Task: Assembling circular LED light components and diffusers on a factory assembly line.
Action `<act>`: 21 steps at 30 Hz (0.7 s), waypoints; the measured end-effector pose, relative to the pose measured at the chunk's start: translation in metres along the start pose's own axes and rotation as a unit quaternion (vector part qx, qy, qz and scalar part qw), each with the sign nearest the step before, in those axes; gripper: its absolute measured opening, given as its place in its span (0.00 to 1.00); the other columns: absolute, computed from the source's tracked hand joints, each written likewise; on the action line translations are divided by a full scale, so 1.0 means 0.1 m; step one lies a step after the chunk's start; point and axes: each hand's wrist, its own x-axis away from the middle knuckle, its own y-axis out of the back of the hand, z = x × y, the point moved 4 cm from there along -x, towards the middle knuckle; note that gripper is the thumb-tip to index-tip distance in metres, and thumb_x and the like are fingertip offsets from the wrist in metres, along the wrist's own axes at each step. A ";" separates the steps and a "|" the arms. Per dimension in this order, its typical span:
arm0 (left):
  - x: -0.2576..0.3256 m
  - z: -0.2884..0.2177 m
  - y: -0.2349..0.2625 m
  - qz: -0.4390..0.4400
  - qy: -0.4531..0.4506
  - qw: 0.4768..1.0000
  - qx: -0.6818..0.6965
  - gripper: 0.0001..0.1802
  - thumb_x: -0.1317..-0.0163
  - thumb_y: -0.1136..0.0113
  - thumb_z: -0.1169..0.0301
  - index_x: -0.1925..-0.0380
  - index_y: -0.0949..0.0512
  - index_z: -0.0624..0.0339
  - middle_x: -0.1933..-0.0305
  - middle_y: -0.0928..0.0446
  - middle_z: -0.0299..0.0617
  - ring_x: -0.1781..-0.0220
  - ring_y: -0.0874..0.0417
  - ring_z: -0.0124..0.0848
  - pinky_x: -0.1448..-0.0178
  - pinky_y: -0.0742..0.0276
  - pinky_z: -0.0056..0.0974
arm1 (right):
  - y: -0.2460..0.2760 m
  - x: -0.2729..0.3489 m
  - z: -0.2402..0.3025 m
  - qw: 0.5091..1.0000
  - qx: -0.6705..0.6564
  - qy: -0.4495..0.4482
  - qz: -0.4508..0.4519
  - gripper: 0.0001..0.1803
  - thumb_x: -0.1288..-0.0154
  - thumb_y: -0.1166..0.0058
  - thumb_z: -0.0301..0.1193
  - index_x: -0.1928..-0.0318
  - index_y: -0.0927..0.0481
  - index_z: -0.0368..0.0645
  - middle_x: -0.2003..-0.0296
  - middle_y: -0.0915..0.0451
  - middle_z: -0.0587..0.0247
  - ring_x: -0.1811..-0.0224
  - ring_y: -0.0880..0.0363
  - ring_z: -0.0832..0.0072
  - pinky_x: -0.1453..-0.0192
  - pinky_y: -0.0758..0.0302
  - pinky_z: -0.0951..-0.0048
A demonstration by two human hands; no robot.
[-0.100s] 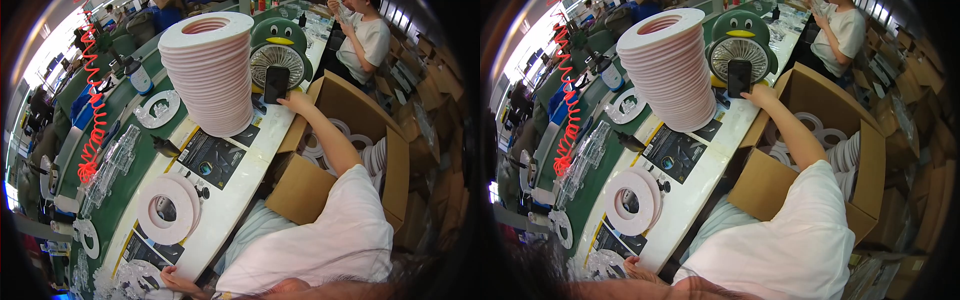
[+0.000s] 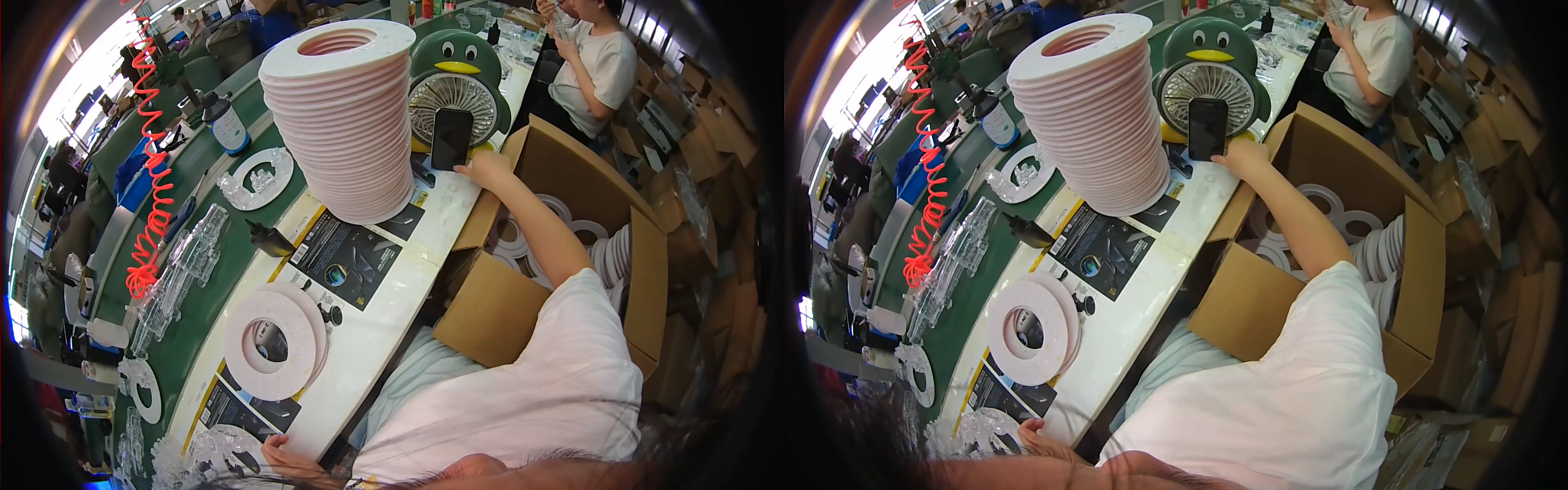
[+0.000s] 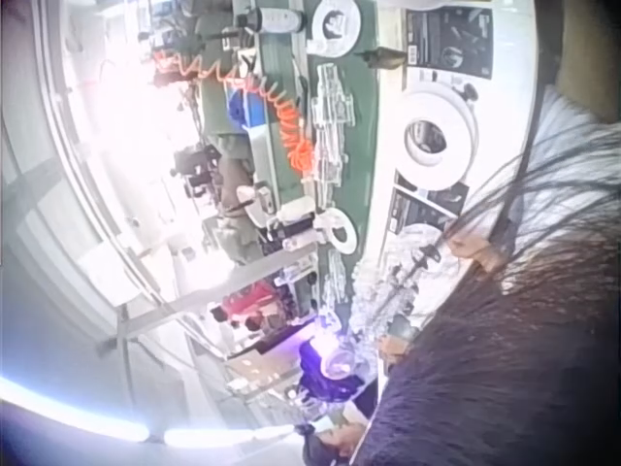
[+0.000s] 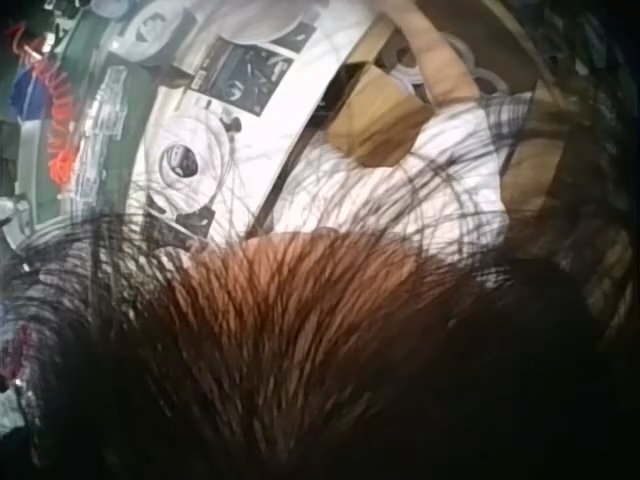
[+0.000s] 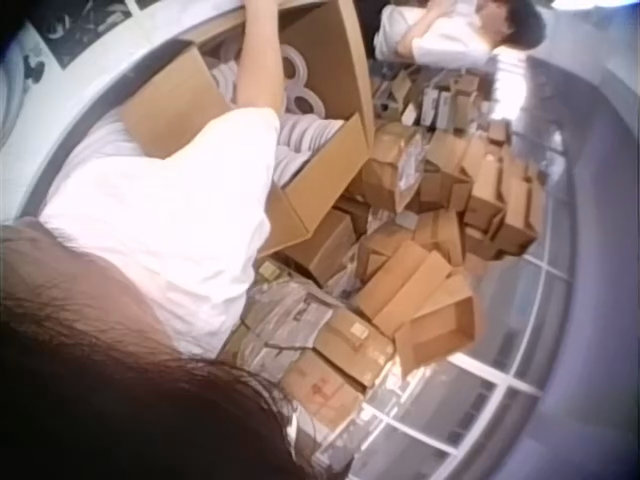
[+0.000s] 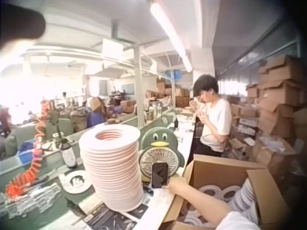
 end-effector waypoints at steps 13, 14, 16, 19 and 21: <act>-0.02 0.17 0.03 -0.007 -0.078 0.997 0.013 0.23 0.28 0.63 0.58 0.75 0.31 0.65 0.73 0.31 0.42 0.69 0.30 0.33 0.60 0.33 0.38 | 0.44 0.09 0.27 0.953 0.109 0.168 -0.228 0.48 0.45 0.50 0.24 0.29 0.55 0.79 0.79 0.24 0.62 0.79 0.22 0.66 0.76 0.25 0.67; -0.02 0.20 0.01 -0.012 -0.059 0.997 0.040 0.23 0.27 0.62 0.59 0.75 0.31 0.66 0.73 0.31 0.41 0.69 0.31 0.32 0.61 0.33 0.37 | 0.44 0.07 0.25 0.952 0.109 0.169 -0.229 0.48 0.45 0.50 0.24 0.29 0.55 0.79 0.79 0.24 0.62 0.79 0.22 0.66 0.76 0.25 0.67; -0.02 0.19 0.00 -0.016 -0.041 0.997 0.066 0.23 0.27 0.62 0.59 0.75 0.31 0.66 0.73 0.32 0.40 0.70 0.31 0.31 0.61 0.34 0.36 | 0.44 0.06 0.23 0.961 0.101 0.158 -0.203 0.48 0.44 0.50 0.24 0.29 0.55 0.79 0.79 0.23 0.61 0.78 0.21 0.66 0.77 0.25 0.67; -0.02 0.16 0.01 -0.016 -0.059 0.996 0.070 0.23 0.27 0.62 0.59 0.75 0.31 0.67 0.74 0.33 0.39 0.70 0.33 0.30 0.62 0.35 0.35 | 0.43 0.04 0.22 0.961 0.104 0.159 -0.202 0.47 0.44 0.51 0.24 0.29 0.54 0.79 0.80 0.24 0.62 0.78 0.21 0.66 0.77 0.26 0.67; -0.02 0.15 0.00 -0.005 -0.047 0.995 0.089 0.25 0.27 0.64 0.57 0.76 0.32 0.66 0.74 0.34 0.40 0.70 0.33 0.32 0.61 0.34 0.36 | 0.43 0.06 0.23 0.951 0.109 0.179 -0.227 0.47 0.44 0.52 0.24 0.30 0.53 0.80 0.81 0.25 0.62 0.79 0.22 0.66 0.78 0.26 0.68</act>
